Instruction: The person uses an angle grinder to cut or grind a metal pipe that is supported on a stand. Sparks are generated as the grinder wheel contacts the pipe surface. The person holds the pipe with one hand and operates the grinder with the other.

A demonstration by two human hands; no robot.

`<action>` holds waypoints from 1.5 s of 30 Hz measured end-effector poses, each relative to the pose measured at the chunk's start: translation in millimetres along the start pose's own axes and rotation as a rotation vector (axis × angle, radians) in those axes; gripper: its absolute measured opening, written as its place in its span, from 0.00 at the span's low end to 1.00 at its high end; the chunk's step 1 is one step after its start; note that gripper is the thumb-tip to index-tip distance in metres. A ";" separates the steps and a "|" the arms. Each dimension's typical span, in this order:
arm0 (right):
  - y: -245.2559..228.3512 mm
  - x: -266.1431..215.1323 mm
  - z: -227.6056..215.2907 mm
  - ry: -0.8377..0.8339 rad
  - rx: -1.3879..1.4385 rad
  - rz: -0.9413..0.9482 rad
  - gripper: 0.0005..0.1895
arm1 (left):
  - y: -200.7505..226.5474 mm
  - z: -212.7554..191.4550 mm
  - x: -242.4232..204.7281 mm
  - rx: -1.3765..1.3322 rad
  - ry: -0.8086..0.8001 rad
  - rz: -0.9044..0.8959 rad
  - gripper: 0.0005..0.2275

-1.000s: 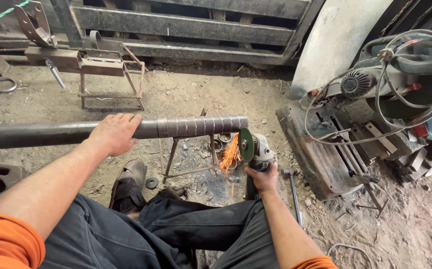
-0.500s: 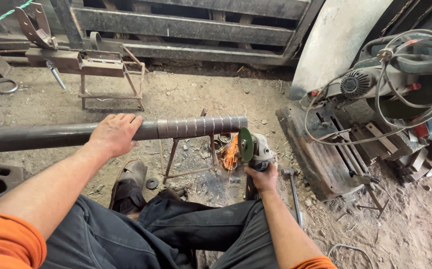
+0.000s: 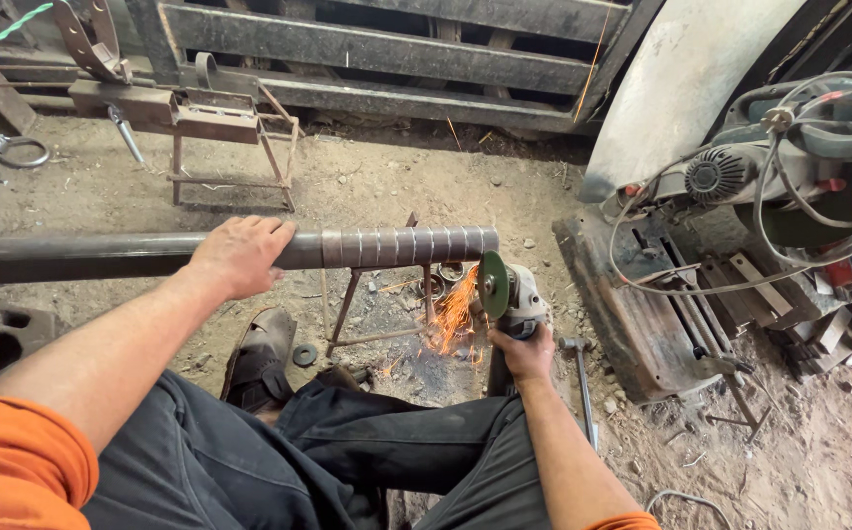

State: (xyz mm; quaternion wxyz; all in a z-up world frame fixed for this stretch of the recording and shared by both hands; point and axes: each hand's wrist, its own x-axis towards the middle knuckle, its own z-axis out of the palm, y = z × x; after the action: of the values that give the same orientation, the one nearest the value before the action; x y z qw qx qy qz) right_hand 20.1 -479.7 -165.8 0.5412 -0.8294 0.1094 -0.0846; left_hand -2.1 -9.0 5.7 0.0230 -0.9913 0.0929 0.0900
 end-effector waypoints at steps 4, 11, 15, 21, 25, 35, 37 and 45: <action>-3.6 -1.7 1.8 0.004 0.022 0.031 0.26 | 0.6 -1.1 -4.6 0.002 0.025 0.014 0.33; -5.7 -0.5 1.2 0.001 0.031 0.020 0.26 | -3.7 3.6 -0.7 -0.064 0.044 0.033 0.33; -8.3 0.8 -1.0 0.009 0.025 -0.013 0.25 | -2.4 2.5 -0.3 -0.047 0.049 0.038 0.32; -18.7 -0.9 -4.4 -0.032 0.035 -0.076 0.24 | 3.7 -3.9 -5.8 -0.001 -0.004 -0.005 0.32; -19.0 0.6 -3.3 -0.035 0.063 0.020 0.27 | 1.4 0.2 0.7 -0.019 0.000 0.012 0.34; -10.2 8.4 -6.9 -0.022 -0.060 -0.091 0.22 | -0.2 6.2 0.1 -0.037 0.012 0.018 0.35; -8.9 8.9 -6.7 -0.024 -0.052 -0.092 0.22 | 0.0 3.5 -2.0 -0.019 0.008 0.023 0.35; -18.6 4.5 -3.2 -0.040 0.055 -0.024 0.22 | -2.9 11.4 1.9 -0.033 0.060 0.068 0.34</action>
State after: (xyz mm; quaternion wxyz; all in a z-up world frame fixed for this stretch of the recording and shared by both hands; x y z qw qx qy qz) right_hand 25.3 -476.5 -147.3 0.5647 -0.8171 0.0861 -0.0775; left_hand -1.7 -5.8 -5.7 0.0009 -0.9901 0.1258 0.0623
